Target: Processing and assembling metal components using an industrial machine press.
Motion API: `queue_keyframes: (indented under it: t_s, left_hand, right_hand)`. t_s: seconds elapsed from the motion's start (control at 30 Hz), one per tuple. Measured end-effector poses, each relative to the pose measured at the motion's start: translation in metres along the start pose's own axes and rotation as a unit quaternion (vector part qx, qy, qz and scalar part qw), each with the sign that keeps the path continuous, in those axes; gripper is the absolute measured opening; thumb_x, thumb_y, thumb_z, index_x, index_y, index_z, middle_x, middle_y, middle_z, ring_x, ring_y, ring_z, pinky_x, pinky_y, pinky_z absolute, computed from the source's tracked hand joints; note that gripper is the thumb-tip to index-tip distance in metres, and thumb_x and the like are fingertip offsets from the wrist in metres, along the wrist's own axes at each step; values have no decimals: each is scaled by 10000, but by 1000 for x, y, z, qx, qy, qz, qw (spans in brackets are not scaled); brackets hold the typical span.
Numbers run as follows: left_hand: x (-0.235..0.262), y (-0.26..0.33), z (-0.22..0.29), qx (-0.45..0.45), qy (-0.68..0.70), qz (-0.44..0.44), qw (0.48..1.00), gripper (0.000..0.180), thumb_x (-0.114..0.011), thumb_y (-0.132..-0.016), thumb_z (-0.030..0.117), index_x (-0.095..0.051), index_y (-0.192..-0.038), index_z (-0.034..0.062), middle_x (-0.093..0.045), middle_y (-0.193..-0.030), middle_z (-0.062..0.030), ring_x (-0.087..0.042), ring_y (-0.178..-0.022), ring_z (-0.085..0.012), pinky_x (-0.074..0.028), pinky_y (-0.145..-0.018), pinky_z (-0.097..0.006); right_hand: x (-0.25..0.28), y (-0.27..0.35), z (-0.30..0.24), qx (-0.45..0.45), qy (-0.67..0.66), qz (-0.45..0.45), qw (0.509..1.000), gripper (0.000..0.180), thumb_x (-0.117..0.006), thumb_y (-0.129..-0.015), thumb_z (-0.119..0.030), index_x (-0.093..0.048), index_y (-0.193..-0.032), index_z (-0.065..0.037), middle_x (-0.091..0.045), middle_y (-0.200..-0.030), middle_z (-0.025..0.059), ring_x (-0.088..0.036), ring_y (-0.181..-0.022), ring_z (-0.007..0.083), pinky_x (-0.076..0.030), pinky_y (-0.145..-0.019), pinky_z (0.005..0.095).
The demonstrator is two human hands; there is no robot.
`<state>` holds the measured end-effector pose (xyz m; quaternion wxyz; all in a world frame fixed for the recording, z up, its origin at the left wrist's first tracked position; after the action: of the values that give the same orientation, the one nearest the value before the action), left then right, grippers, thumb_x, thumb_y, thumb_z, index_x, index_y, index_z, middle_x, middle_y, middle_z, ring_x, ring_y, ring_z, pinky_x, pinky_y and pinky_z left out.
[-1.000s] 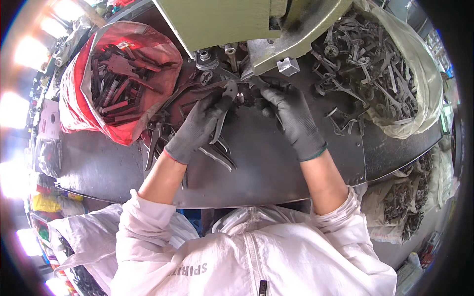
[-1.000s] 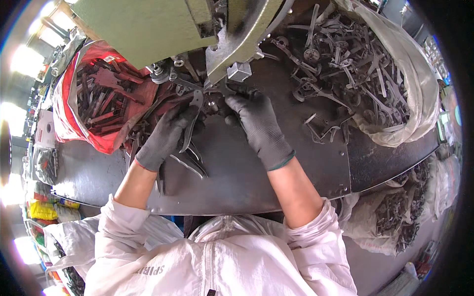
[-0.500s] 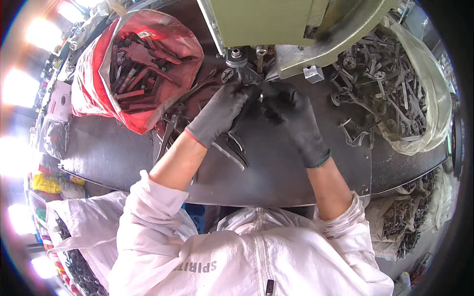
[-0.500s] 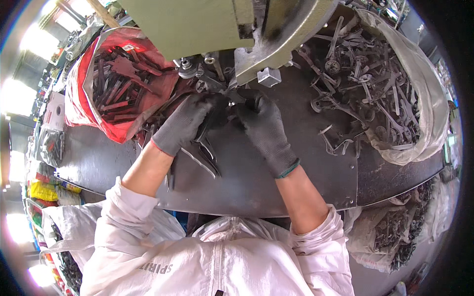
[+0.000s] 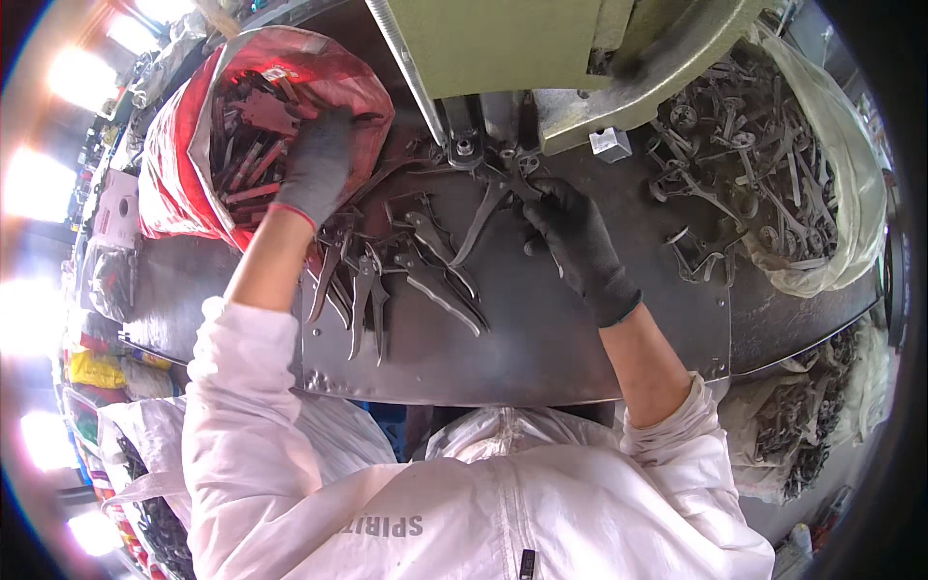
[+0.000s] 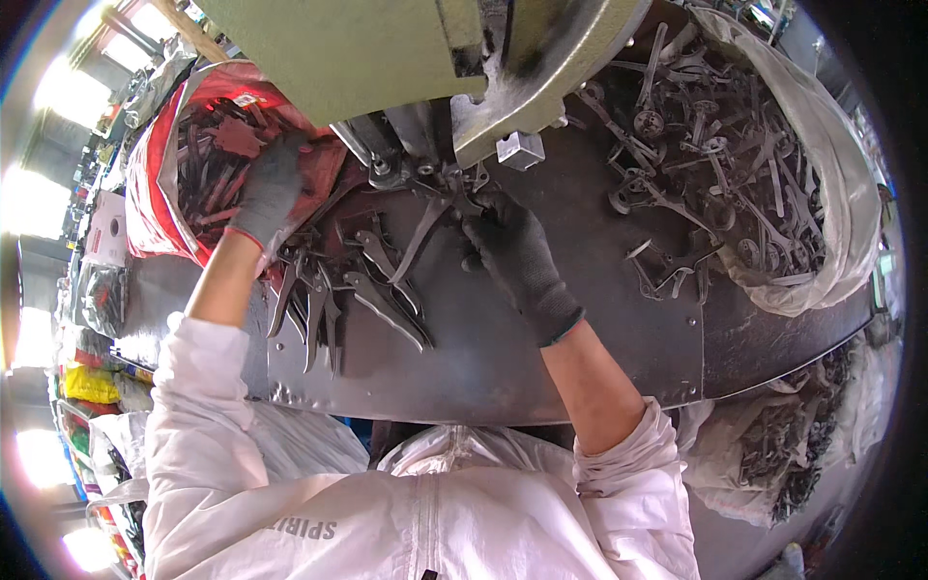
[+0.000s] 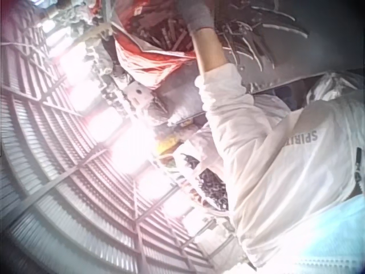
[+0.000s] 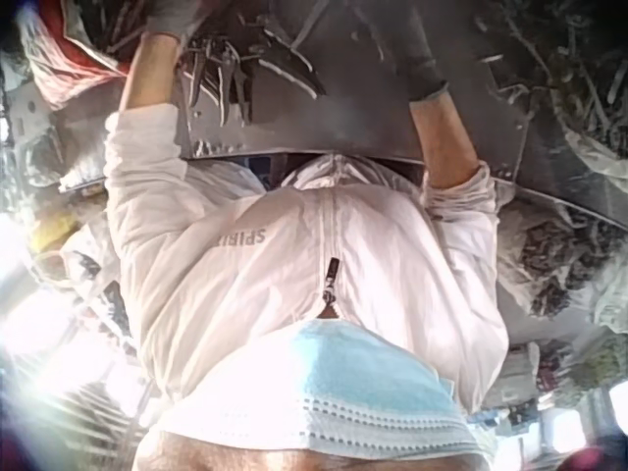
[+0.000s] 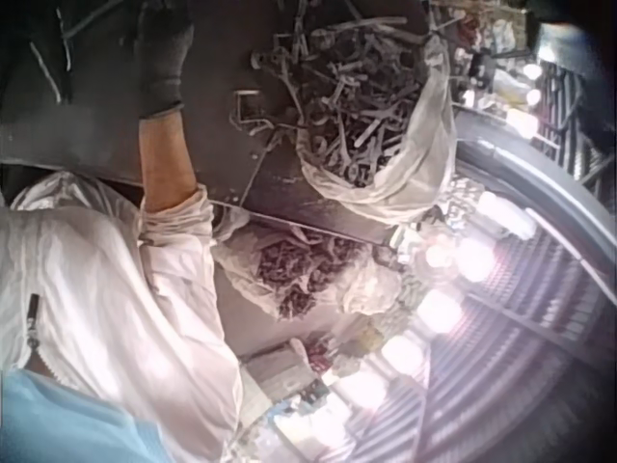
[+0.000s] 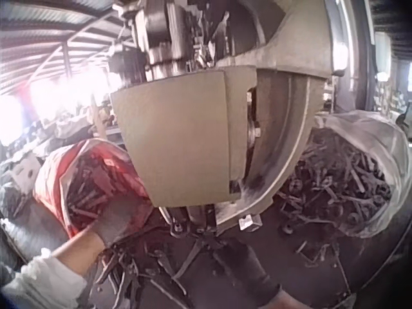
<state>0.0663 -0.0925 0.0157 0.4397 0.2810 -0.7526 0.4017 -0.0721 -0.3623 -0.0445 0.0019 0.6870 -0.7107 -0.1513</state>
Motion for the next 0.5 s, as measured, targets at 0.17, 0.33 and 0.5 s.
queue_keyframes:
  t_s: [0.17, 0.33, 0.5]
  left_hand:
    - [-74, 38, -89, -66, -130, -8, 989, 249, -472, -820, 66, -598, -1034, 76, -589, -1041, -144, -611, -908, -285, -506, -775, -386]
    - [-62, 19, -66, -37, -76, -72, 994, 240, -475, -823, 81, -597, -1030, 85, -602, -1038, -147, -609, -941, -299, -504, -790, -404]
    - [-32, 26, -56, 33, 48, -62, 996, 211, -467, -902, 166, -585, -1062, 95, -619, -957, -151, -625, -865, -317, -498, -714, -423]
  right_hand:
    - [-12, 0, 1, 22, -31, -30, 999, 274, -523, -877, -18, -513, -1141, 52, -578, -778, 73, -537, -578, 97, -454, -496, 246]
    - [-8, 5, -14, 41, 5, 5, 999, 270, -528, -867, -7, -527, -1132, 44, -600, -817, 64, -563, -630, 94, -467, -536, 239]
    - [-15, 23, -33, 27, 53, -20, 998, 270, -525, -868, -19, -529, -1132, 41, -609, -862, 46, -579, -673, 93, -489, -585, 234]
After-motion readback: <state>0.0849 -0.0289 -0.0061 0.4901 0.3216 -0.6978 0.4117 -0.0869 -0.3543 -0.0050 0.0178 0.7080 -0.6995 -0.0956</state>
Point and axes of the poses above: each hand's wrist, its own y-axis away from the middle knuckle, its own x-axis out of the back of the hand, z = x × y, the point moved 5 cm from there along -y, towards the middle knuckle
